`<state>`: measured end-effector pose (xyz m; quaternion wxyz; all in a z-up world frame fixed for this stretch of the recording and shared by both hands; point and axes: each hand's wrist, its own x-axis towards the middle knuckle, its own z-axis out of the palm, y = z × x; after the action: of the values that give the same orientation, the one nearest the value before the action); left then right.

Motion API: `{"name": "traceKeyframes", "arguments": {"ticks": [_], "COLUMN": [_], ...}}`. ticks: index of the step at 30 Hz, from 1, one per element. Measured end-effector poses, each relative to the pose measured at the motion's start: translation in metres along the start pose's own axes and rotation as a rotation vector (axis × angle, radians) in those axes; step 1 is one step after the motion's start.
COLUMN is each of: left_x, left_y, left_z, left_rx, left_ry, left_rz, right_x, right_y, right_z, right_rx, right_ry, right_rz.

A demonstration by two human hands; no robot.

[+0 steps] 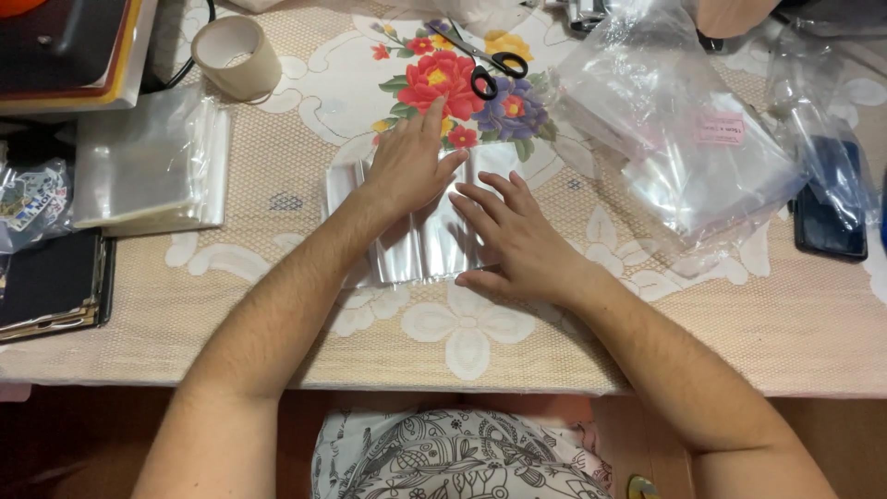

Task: The person organizes clear and silver plastic packaging bags by hand on a table, moving them into stacks and placing smaller items into the bags.

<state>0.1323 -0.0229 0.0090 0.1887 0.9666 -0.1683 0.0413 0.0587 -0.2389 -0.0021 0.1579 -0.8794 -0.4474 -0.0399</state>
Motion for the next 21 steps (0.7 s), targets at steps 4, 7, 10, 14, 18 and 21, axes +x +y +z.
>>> {"name": "traceKeyframes", "arguments": {"ticks": [4,7,10,14,18,21], "left_x": [0.001,-0.002,-0.001,-0.001,-0.003,0.000], "left_y": [-0.001,0.002,0.004,0.005,0.008,-0.001], "left_z": [0.005,0.001,-0.004,-0.002,-0.005,0.006], "left_rx": [0.076,0.032,-0.013,-0.009,-0.014,-0.011], "left_ry": [-0.021,-0.002,-0.019,-0.034,-0.023,-0.052], "left_rz": [-0.003,-0.047,-0.061,-0.033,-0.030,0.057], "right_x": [0.000,0.001,0.003,0.003,0.005,0.006], "right_y": [0.000,-0.004,-0.006,-0.005,-0.015,-0.017], "right_z": [0.001,0.001,0.003,0.011,0.005,0.011], "right_rx": [0.002,0.002,0.024,-0.060,-0.064,-0.100], "right_ry": [0.001,0.012,0.009,0.047,0.048,0.085], "right_rz": [-0.003,-0.020,-0.044,-0.038,-0.078,-0.053]}}
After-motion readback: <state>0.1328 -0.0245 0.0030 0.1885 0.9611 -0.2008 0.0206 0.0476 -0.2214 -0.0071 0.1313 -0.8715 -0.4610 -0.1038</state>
